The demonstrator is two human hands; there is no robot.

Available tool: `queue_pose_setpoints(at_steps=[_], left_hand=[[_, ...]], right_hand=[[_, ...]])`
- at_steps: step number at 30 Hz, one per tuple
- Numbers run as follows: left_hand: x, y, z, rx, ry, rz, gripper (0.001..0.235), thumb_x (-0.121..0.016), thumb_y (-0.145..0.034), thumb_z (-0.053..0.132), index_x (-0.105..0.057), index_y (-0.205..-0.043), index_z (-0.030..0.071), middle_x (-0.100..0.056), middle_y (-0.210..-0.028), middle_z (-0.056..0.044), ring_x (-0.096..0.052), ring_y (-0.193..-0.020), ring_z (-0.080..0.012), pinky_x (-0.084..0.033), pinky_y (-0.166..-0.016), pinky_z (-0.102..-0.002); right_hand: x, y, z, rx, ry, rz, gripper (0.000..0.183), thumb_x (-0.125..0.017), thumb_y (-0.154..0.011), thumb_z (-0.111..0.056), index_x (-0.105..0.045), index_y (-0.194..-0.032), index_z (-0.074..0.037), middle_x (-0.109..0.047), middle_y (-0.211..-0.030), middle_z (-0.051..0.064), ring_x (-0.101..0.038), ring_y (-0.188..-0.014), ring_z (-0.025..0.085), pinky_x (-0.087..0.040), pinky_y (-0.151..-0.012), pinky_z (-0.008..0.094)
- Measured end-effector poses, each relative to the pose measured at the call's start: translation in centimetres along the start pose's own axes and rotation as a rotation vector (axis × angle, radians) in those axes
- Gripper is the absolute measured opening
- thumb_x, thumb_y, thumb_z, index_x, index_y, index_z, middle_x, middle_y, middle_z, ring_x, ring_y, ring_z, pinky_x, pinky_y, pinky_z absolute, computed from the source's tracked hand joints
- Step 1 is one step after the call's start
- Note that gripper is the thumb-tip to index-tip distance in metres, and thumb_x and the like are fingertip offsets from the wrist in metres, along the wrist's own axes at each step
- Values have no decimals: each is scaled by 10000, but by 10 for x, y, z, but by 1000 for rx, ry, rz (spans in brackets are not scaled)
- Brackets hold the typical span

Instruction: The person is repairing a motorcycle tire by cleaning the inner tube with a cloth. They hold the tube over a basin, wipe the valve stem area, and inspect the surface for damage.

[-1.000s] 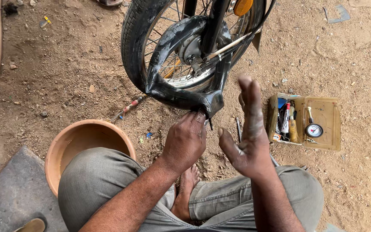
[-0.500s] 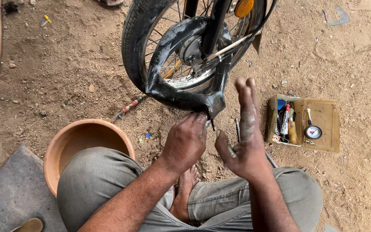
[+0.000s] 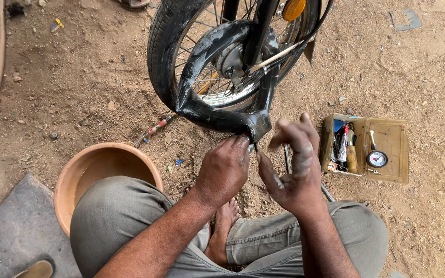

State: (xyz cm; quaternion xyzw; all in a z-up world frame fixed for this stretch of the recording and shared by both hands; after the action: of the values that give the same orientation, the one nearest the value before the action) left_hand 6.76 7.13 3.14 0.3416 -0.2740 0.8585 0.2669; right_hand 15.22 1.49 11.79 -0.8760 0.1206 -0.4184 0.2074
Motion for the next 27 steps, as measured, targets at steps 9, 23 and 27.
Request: queue_pose_setpoints(at_steps=[9, 23, 27], left_hand=[[8, -1, 5, -19, 42, 50, 289, -636, -949, 10, -624, -1215, -102, -693, -919, -180, -730, -808, -261, -638, -698, -336], [-5, -4, -33, 548, 1088, -7, 350, -611, -885, -5, -631, -1228, 61, -734, -1089, -54, -696, -995, -137, -578, -919, -341], [-5, 1, -43, 604, 1197, -10, 299, -635, -900, 12, -663, -1196, 36, -706, -1038, -90, -677, -949, -149, -592, -885, -321]], right_hand=[[0, 4, -2, 135, -26, 69, 1054, -639, -947, 39, 44, -1696, -254, -98, -1750, 110, -44, -1642, 319, -153, -1384, 511], [2, 20, 71, -281, -418, 129, 595, -586, -976, -42, -439, -1553, -27, -498, -1593, 167, -459, -1513, 287, -385, -1244, 437], [-32, 31, 110, -504, -813, 68, 451, -574, -1034, -148, -533, -1464, -20, -617, -1470, 142, -540, -1424, 275, -408, -1209, 428]])
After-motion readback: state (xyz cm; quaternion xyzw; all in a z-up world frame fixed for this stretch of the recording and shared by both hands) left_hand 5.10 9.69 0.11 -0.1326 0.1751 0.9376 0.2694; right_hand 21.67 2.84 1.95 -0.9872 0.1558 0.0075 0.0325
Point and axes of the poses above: each hand's wrist, its own y-axis away from the middle knuckle, its own x-axis out of the back of the hand, z = x × y, the point moved 10 cm from there along -y, towards the middle knuckle
